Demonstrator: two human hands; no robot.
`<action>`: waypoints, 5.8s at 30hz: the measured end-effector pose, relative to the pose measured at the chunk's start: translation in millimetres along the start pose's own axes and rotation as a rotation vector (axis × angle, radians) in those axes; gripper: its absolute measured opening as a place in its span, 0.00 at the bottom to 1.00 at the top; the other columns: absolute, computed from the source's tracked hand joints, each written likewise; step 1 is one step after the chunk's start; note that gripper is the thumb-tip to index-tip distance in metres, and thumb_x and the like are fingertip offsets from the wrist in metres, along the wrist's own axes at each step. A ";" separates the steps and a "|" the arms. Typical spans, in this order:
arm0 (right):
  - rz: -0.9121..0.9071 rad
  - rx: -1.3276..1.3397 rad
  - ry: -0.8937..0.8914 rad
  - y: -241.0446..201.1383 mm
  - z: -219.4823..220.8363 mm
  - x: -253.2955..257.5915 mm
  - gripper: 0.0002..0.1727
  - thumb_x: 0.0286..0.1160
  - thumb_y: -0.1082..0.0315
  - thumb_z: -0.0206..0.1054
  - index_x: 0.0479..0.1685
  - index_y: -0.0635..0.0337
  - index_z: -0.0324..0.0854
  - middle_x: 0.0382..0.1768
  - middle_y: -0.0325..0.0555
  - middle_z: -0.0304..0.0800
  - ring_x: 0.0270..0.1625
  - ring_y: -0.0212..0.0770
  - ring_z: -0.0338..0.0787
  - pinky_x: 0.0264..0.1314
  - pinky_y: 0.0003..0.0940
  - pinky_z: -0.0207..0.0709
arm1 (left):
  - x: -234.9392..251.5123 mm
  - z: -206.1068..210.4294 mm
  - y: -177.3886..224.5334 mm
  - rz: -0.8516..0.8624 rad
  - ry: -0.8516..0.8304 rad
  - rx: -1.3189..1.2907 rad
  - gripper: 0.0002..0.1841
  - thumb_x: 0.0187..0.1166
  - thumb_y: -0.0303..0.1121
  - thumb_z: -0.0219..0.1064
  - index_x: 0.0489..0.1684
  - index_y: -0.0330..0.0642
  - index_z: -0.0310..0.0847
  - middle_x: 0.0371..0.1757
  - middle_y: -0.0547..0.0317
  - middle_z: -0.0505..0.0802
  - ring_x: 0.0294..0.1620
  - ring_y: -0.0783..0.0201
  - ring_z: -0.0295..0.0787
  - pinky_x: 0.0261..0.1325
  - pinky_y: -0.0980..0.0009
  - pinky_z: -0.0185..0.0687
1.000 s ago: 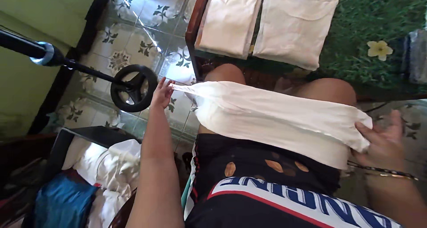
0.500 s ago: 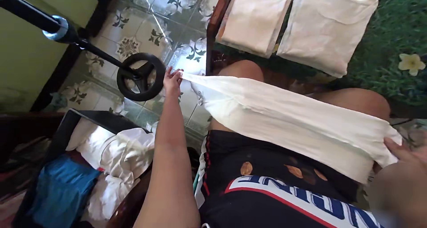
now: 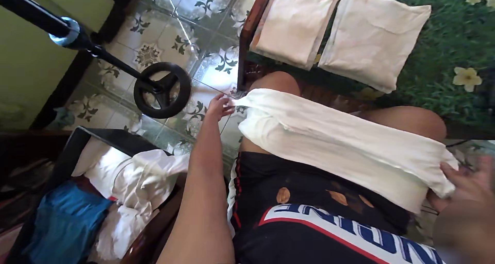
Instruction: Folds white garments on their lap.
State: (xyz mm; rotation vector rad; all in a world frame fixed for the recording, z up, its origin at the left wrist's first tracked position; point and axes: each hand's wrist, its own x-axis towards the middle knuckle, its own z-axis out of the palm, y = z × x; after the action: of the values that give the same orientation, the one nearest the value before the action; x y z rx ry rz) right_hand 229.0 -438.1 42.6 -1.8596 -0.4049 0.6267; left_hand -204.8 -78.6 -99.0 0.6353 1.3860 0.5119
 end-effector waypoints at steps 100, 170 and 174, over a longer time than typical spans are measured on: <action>0.199 -0.347 -0.130 3.3 7.6 -16.2 0.41 0.92 0.37 0.31 0.97 0.52 0.39 0.94 0.53 0.47 0.93 0.50 0.55 0.93 0.55 0.49 | -100.2 57.2 3.4 0.112 -0.108 0.683 0.35 0.95 0.55 0.30 0.90 0.38 0.57 0.82 0.34 0.75 0.83 0.40 0.70 0.80 0.38 0.65; -0.041 0.116 -0.219 -55.7 -36.9 -9.4 0.45 0.63 0.66 0.75 0.87 0.59 0.62 0.67 0.52 0.87 0.59 0.39 0.91 0.62 0.38 0.87 | -218.1 280.5 -2.1 -0.008 -1.021 0.223 0.31 0.94 0.52 0.36 0.93 0.47 0.46 0.71 0.43 0.86 0.64 0.47 0.90 0.61 0.49 0.87; -0.118 0.000 -0.476 -76.3 3.3 -25.6 0.51 0.64 0.59 0.77 0.93 0.50 0.54 0.71 0.51 0.84 0.60 0.42 0.91 0.63 0.43 0.87 | -213.9 282.2 -6.8 -0.096 -1.004 0.139 0.38 0.89 0.63 0.19 0.94 0.51 0.38 0.71 0.42 0.86 0.65 0.43 0.89 0.63 0.44 0.86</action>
State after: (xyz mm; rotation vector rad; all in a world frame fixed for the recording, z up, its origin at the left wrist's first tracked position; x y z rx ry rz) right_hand 207.8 -422.1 118.6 -1.6619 -0.8175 0.9885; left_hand 48.2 -258.3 71.8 0.7795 0.4910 -0.0201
